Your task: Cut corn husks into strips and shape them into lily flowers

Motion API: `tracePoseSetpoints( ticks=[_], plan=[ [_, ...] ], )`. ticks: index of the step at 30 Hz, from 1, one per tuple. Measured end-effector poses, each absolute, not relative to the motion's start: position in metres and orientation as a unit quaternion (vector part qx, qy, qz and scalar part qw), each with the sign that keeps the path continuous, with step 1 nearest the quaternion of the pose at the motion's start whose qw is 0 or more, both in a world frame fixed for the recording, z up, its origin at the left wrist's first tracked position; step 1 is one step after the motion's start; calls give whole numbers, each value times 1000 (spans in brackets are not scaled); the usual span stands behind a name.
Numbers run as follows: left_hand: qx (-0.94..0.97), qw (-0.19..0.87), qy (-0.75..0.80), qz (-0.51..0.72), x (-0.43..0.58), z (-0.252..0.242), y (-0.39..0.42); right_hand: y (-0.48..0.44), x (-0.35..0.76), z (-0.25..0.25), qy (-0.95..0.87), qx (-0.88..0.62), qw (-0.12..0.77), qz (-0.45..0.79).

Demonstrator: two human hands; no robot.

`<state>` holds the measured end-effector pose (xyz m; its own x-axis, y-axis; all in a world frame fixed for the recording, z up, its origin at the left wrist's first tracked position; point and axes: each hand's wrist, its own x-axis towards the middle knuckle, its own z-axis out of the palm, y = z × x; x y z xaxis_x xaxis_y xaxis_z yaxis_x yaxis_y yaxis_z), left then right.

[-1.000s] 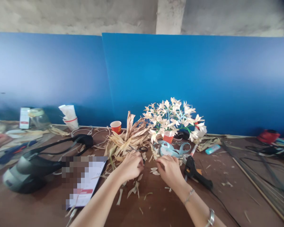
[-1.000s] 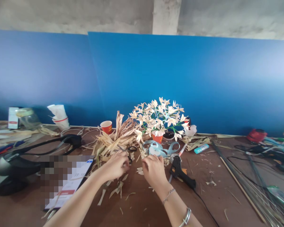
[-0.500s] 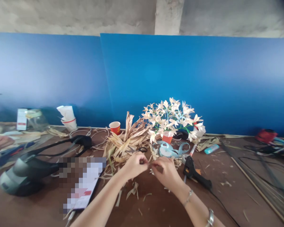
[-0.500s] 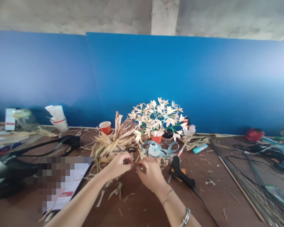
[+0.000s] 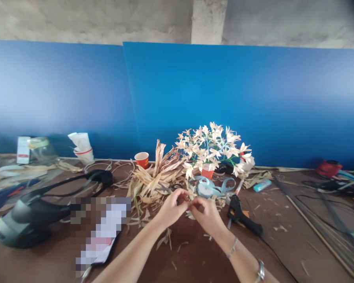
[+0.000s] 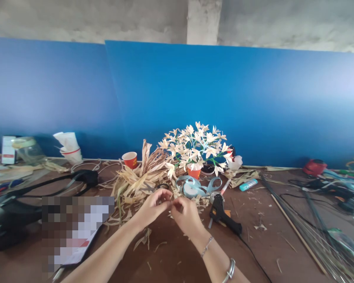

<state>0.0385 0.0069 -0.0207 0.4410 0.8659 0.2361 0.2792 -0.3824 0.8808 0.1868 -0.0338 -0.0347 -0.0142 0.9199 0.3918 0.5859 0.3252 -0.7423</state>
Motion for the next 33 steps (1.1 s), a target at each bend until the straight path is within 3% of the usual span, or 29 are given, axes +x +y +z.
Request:
tracePoseSetpoints(
  ticks=[9, 17, 33],
  plan=[
    [837, 189, 370, 355, 35, -17, 5, -36, 189, -30, -716, -566, 399, 93],
    [865, 142, 333, 348, 36, -20, 4, -36, 190, -33, -750, -570, 332, 40],
    [840, 101, 364, 388, 42, -24, 0, -37, 187, -32, -721, -580, 378, 13]
  ],
)
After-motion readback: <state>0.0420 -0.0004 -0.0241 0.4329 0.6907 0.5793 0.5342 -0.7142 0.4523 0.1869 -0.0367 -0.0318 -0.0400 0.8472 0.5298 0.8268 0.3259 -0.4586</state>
